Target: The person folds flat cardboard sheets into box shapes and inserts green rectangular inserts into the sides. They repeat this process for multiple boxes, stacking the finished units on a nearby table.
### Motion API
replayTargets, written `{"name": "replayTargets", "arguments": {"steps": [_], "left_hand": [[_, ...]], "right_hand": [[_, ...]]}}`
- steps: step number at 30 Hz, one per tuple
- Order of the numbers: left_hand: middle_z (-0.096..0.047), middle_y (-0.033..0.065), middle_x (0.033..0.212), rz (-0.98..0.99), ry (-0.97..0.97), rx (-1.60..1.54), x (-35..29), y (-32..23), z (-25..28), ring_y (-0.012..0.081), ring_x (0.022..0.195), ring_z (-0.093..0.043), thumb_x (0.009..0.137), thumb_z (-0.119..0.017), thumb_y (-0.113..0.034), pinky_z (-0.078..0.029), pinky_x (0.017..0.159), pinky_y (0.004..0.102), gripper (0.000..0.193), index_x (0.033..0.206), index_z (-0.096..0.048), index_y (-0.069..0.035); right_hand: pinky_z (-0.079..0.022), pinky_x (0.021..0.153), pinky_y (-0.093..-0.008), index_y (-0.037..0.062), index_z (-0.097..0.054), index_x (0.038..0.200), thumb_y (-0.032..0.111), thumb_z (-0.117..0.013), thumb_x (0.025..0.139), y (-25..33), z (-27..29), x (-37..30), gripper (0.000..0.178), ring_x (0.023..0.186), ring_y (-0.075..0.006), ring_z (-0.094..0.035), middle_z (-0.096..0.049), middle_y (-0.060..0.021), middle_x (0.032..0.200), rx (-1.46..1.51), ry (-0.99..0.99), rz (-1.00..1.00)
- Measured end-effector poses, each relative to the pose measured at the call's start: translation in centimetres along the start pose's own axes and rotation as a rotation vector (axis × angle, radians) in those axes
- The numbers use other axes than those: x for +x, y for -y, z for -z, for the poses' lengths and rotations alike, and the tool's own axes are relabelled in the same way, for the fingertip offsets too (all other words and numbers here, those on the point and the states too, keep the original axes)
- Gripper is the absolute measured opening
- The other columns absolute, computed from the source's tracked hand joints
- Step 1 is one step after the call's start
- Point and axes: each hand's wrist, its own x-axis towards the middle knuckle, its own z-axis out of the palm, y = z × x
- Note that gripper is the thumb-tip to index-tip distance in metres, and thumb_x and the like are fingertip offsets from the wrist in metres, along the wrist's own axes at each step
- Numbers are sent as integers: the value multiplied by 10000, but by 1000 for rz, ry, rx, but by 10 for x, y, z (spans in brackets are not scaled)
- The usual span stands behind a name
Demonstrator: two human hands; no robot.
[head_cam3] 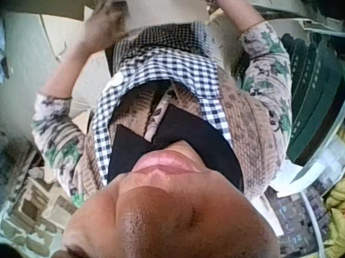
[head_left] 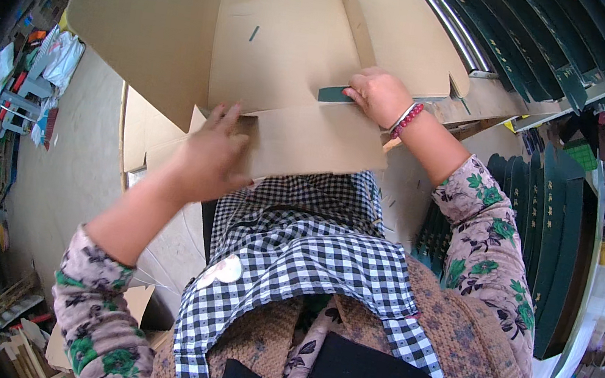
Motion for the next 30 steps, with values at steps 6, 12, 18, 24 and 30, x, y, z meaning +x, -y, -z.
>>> {"name": "replayTargets", "arguments": {"steps": [6, 12, 18, 24, 30], "left_hand": [[-606, 109, 757, 225, -32, -641, 8, 45, 30, 216, 750, -558, 973, -498, -376, -459, 702, 351, 438, 924, -616, 43], [-638, 186, 763, 439, -111, -626, 50, 64, 25, 259, 538, -540, 908, -596, -400, -452, 569, 402, 441, 1017, -641, 25], [-596, 160, 956, 183, -718, -87, 54, 13, -3, 364, 940, -554, 714, -744, -215, -449, 821, 428, 330, 973, -646, -35], [-641, 129, 986, 165, -258, -194, 37, 23, -25, 335, 939, -604, 727, -735, -202, -489, 763, 420, 296, 996, -681, -93], [-659, 124, 908, 177, 147, -195, 43, 37, -19, 340, 899, -616, 734, -710, -190, -498, 755, 422, 186, 908, -710, -124]], "right_hand": [[-498, 708, -387, 20, -668, 1034, 475, -471, 958, -1, 22, -8, 501, 774, -219, -639, -688, -90, 841, 1315, 68, -191], [-520, 798, -363, 17, -539, 1220, 385, -652, 851, 12, 12, 2, 533, 867, -262, -661, -680, -180, 918, 698, -111, -411], [-504, 819, -429, 66, -572, 1194, 304, -673, 824, 35, 6, 7, 451, 955, -373, -607, -624, -186, 1037, 142, -381, -405], [-497, 755, -460, 108, -654, 966, 181, -714, 726, 51, 16, -2, 258, 915, -350, -615, -646, -141, 954, 47, 100, 132], [-498, 679, -463, 48, -651, 833, 96, -699, 664, 42, 6, 13, 182, 758, -393, -624, -638, -199, 756, 317, 536, 223]]}}
